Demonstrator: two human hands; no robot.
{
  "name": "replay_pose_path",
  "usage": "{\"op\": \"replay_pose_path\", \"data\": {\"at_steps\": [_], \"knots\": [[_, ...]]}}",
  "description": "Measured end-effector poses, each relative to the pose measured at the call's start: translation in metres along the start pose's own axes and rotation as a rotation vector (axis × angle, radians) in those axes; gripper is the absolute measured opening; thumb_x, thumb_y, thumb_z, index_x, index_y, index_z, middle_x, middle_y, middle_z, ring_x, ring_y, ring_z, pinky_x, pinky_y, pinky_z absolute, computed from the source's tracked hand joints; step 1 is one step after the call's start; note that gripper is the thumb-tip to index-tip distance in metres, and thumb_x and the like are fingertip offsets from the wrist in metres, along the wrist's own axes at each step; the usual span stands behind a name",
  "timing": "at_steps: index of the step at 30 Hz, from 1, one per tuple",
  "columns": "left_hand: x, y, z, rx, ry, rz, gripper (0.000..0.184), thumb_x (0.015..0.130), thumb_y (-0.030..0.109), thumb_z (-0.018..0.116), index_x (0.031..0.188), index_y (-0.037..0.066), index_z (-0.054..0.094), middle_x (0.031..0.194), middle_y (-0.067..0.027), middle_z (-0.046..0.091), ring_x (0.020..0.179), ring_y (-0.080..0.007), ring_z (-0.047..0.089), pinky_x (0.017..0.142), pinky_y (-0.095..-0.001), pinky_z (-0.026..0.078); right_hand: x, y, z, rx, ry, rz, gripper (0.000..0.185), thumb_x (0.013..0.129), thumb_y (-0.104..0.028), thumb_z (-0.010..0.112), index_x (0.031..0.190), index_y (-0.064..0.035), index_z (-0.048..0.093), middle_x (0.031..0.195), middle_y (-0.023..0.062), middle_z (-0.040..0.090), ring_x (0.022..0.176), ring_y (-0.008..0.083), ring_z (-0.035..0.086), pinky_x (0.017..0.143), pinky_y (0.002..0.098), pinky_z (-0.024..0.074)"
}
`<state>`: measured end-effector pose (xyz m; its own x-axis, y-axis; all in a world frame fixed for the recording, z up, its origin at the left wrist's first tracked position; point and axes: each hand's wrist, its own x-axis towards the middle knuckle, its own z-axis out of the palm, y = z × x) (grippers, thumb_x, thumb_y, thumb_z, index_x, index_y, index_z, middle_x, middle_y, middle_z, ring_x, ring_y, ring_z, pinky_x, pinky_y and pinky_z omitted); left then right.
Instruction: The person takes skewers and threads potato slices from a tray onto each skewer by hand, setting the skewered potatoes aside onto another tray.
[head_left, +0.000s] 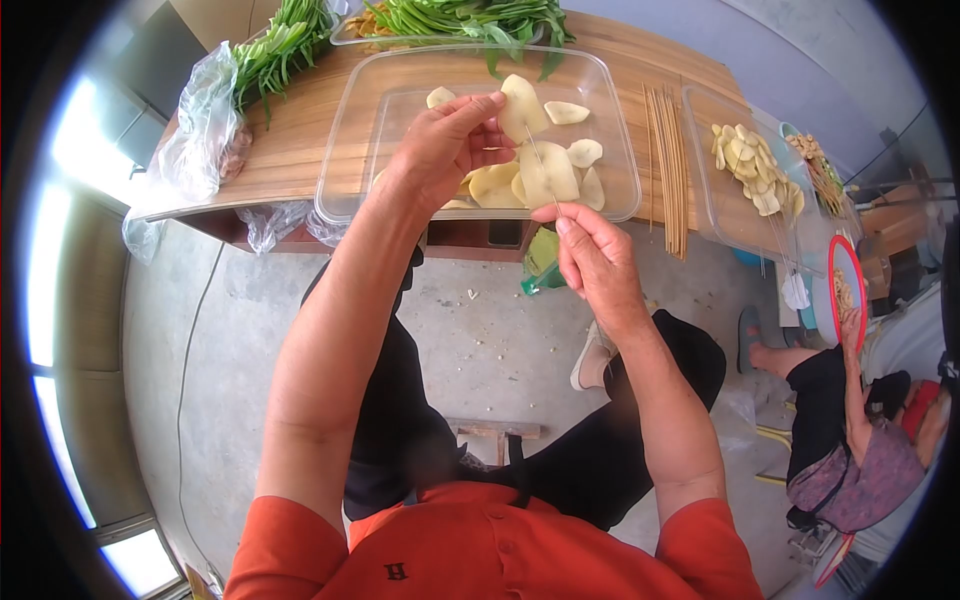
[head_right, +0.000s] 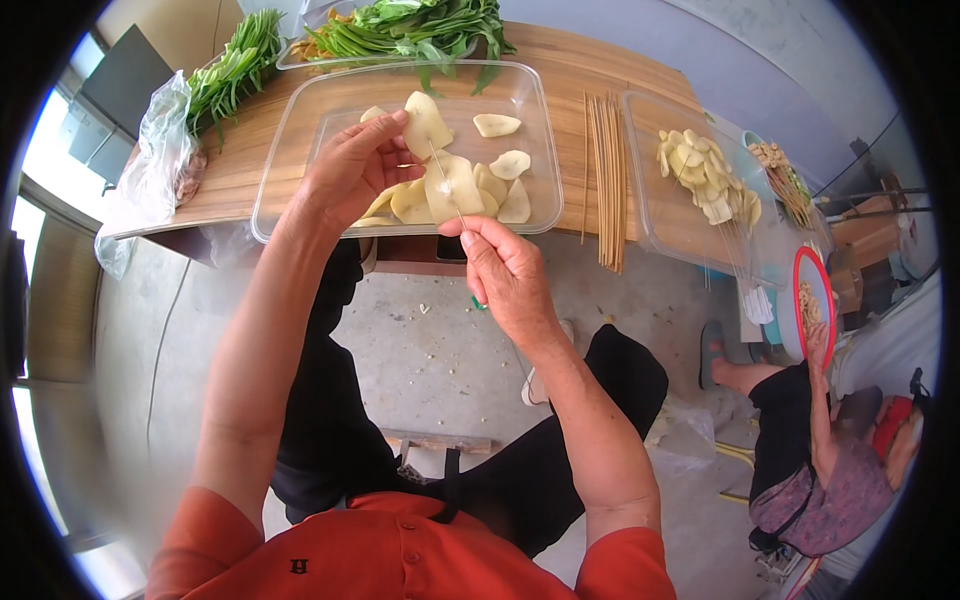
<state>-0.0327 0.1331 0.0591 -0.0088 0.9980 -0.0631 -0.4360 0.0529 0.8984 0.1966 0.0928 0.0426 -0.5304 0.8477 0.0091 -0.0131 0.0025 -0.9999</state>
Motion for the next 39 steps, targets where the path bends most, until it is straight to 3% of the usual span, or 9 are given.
{"op": "replay_pose_path", "data": {"at_steps": [8, 21, 24, 26, 31, 39], "knots": [[-0.003, 0.005, 0.005, -0.076, 0.067, -0.129, 0.018, 0.092, 0.021, 0.065, 0.097, 0.004, 0.062, 0.086, -0.008, 0.067, 0.074, -0.0163, 0.064, 0.072, -0.0322, 0.056, 0.0, 0.01, 0.0, -0.052, 0.029, -0.073, 0.026, 0.102, -0.02, 0.047, 0.109, -0.0008, 0.063, 0.058, -0.0048, 0.042, 0.05, 0.0025, 0.038, 0.047, 0.0204, 0.033], [-0.004, 0.002, 0.009, -0.162, 0.054, -0.162, 0.017, 0.092, 0.02, 0.064, 0.098, 0.005, 0.062, 0.091, -0.0082, 0.068, 0.076, -0.0161, 0.063, 0.073, -0.0327, 0.054, 0.001, 0.022, 0.003, -0.074, 0.092, -0.144, 0.024, 0.102, -0.018, 0.048, 0.109, -0.0016, 0.064, 0.062, -0.006, 0.038, 0.053, 0.003, 0.033, 0.047, 0.021, 0.029], [-0.004, -0.001, 0.009, -0.152, 0.044, -0.107, 0.017, 0.093, 0.019, 0.062, 0.102, 0.006, 0.062, 0.094, -0.0067, 0.068, 0.078, -0.0153, 0.063, 0.074, -0.0328, 0.054, 0.003, 0.022, 0.003, -0.054, 0.096, -0.146, 0.023, 0.102, -0.018, 0.049, 0.109, -0.0016, 0.064, 0.062, -0.0066, 0.038, 0.053, 0.0028, 0.033, 0.047, 0.021, 0.0278], [-0.005, -0.002, 0.015, 0.001, 0.103, 0.101, 0.022, 0.095, 0.019, 0.059, 0.112, 0.006, 0.062, 0.098, -0.0046, 0.067, 0.082, -0.0135, 0.062, 0.076, -0.0324, 0.053, 0.002, 0.022, 0.003, -0.041, 0.093, -0.138, 0.023, 0.102, -0.018, 0.05, 0.11, -0.0019, 0.064, 0.062, -0.0071, 0.037, 0.053, 0.0027, 0.032, 0.047, 0.0209, 0.0271], [-0.005, -0.007, 0.019, 0.139, 0.05, 0.213, 0.031, 0.096, 0.017, 0.055, 0.124, 0.005, 0.059, 0.099, -0.0033, 0.064, 0.087, -0.0115, 0.06, 0.074, -0.0289, 0.053, 0.003, 0.024, 0.005, -0.046, 0.121, -0.078, 0.024, 0.101, -0.019, 0.05, 0.11, -0.0051, 0.066, 0.06, -0.01, 0.036, 0.051, 0.0, 0.031, 0.045, 0.0193, 0.0249], [0.011, -0.027, 0.031, 0.297, 0.199, 0.449, 0.029, 0.093, 0.007, 0.053, 0.119, 0.005, 0.064, 0.079, -0.0046, 0.063, 0.063, -0.0097, 0.058, 0.058, -0.0246, 0.052, 0.004, 0.028, 0.004, -0.083, 0.169, -0.053, 0.028, 0.102, -0.022, 0.047, 0.115, -0.004, 0.063, 0.056, -0.0065, 0.038, 0.047, 0.0006, 0.031, 0.041, 0.0181, 0.024]]}}
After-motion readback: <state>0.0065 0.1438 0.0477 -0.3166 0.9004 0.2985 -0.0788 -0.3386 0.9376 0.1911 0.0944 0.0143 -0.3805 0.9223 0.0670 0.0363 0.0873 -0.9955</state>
